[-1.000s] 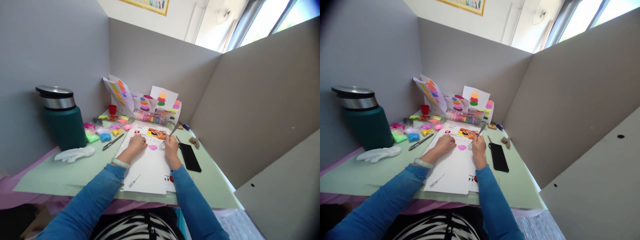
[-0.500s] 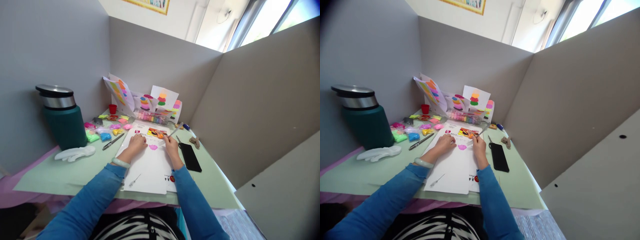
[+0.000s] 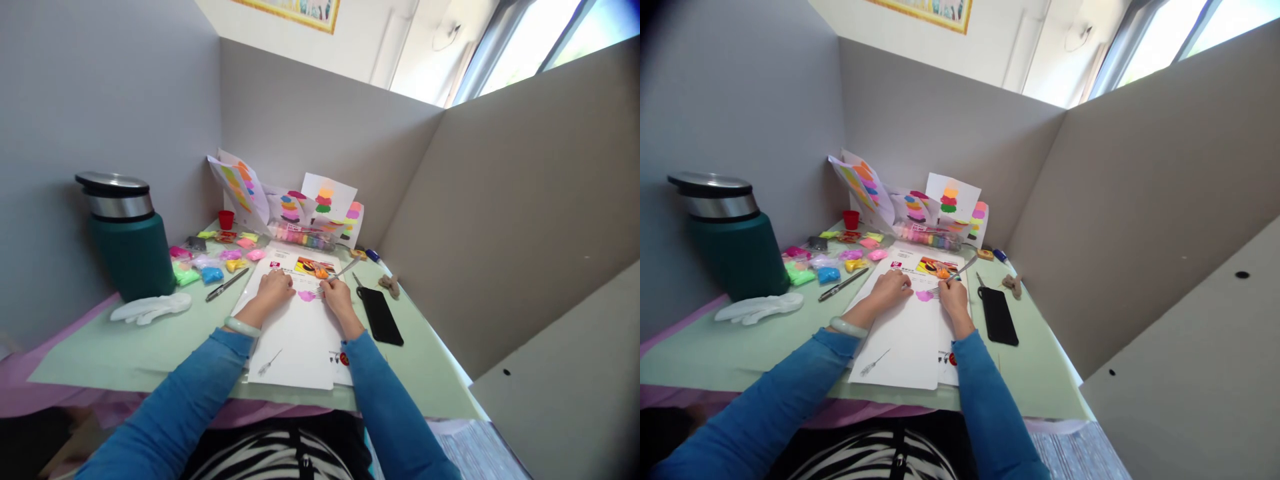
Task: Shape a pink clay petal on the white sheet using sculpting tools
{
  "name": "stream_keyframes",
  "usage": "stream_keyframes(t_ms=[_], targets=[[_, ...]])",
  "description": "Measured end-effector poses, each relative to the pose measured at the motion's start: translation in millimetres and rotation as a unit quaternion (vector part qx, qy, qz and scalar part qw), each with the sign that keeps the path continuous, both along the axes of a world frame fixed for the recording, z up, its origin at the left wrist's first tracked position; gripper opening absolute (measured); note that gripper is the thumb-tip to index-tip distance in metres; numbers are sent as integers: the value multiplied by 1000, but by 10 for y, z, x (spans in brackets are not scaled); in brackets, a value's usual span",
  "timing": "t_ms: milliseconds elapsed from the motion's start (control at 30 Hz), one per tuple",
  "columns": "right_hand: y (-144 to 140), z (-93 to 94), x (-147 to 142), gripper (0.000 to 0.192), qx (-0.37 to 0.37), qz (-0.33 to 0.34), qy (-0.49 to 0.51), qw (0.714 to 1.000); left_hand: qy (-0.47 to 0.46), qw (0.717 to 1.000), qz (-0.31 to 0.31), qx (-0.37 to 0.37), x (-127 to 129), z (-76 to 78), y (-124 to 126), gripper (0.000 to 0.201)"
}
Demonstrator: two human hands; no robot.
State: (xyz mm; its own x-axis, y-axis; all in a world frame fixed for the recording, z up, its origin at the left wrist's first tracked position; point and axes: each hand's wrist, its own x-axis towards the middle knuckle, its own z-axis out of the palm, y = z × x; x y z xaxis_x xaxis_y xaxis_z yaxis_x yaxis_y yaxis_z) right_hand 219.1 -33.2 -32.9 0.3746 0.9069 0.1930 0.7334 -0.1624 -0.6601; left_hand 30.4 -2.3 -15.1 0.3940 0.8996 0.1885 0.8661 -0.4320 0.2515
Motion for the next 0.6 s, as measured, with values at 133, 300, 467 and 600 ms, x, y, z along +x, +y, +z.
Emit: stream_keyframes(t_ms=[133, 300, 467, 600], targets=[[17, 1, -46, 32, -12, -11, -45, 999, 0, 1000, 2, 2, 2, -8, 3, 28], [37, -18, -29, 33, -25, -28, -72, 997, 1, 1000, 6, 2, 6, -13, 8, 28], [2, -13, 33, 32, -8, -45, -66, 997, -1, 1000, 11, -2, 8, -9, 4, 27], [-36, 17, 4, 32, 4, -30, -22, 999, -5, 1000, 9, 0, 7, -18, 8, 28]])
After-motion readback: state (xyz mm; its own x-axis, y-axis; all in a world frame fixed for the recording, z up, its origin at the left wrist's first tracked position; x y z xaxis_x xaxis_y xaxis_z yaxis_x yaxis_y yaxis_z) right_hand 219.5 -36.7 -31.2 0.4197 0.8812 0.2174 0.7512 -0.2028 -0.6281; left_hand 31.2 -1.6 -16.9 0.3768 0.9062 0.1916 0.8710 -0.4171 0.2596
